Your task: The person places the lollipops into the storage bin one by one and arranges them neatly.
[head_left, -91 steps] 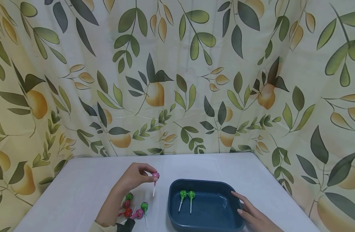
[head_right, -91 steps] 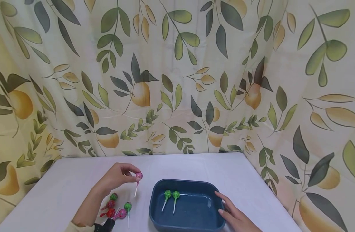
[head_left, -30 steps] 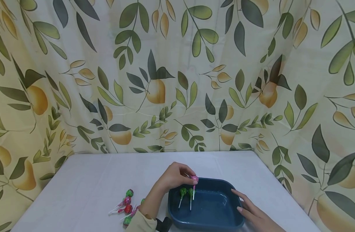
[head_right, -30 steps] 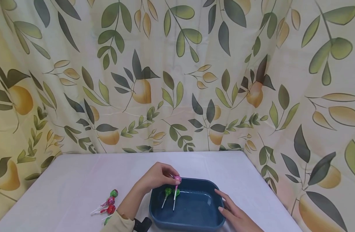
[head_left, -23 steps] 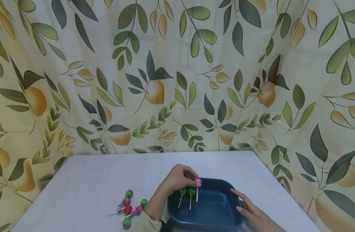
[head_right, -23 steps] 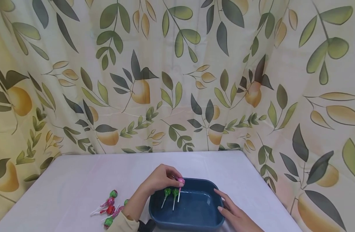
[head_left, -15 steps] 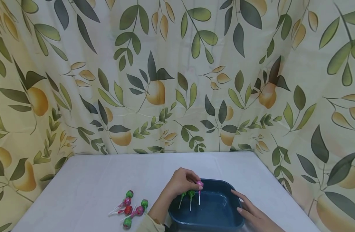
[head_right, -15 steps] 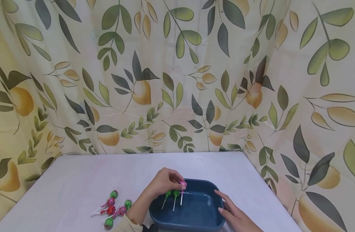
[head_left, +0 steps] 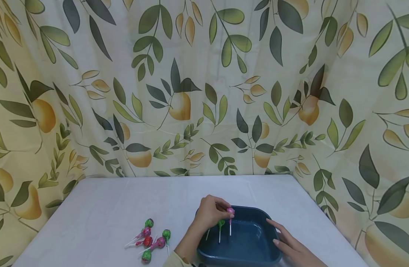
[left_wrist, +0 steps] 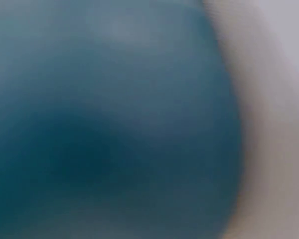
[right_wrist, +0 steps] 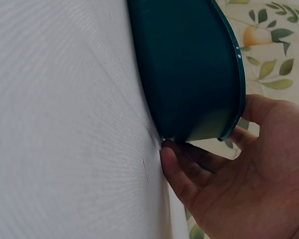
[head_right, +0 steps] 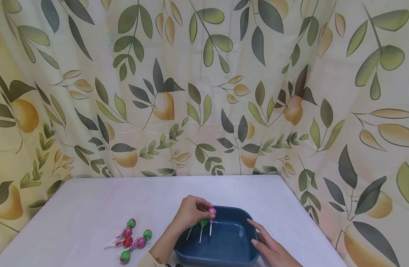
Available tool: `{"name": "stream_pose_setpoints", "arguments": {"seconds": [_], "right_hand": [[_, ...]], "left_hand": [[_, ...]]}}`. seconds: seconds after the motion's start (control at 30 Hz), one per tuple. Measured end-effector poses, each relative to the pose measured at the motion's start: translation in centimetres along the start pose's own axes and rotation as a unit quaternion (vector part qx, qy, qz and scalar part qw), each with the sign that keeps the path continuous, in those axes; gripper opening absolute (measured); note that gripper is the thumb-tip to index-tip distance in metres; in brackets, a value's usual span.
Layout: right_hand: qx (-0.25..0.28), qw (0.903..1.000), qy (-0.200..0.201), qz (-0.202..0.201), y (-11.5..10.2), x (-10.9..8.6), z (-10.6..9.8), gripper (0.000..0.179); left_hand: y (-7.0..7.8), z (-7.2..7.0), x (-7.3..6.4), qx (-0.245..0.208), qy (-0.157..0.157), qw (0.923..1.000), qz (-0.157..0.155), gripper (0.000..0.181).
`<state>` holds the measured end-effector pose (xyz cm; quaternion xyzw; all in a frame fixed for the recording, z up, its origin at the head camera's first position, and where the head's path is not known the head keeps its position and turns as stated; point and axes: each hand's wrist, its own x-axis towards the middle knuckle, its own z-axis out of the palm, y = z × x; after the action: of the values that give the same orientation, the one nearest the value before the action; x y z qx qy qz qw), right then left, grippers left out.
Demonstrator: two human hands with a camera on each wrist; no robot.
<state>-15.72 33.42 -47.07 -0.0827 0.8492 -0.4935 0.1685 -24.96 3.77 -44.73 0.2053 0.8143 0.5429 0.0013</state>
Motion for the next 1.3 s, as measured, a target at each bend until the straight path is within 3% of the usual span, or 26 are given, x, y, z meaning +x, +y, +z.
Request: {"name": "stream_pose_setpoints", "arguments": {"seconds": [0.23,0.5,0.87,1.3], "right_hand": [[-0.008,0.9999,0.005,0.012,-0.3,0.3,-0.1,0.066],[-0.009,0.9997,0.012,0.021,-0.4,0.4,-0.1,0.067],[-0.006,0.9992,0.022,0.032,-0.4,0.4,0.2,0.068],[0.005,0.9996,0.015,0.024,-0.2,0.5,0.2,0.068]], "left_hand": [[-0.3,0.5,-0.2,0.003,-0.006,0.9998,-0.019,0.015],[-0.4,1.3,-0.3,0.077,0.018,0.9967,-0.020,0.016],[-0.7,1.7,-0.1,0.130,0.022,0.9907,-0.036,0.015],[-0.9,2.6,-0.2,0.224,0.028,0.9742,0.009,0.015]]}}
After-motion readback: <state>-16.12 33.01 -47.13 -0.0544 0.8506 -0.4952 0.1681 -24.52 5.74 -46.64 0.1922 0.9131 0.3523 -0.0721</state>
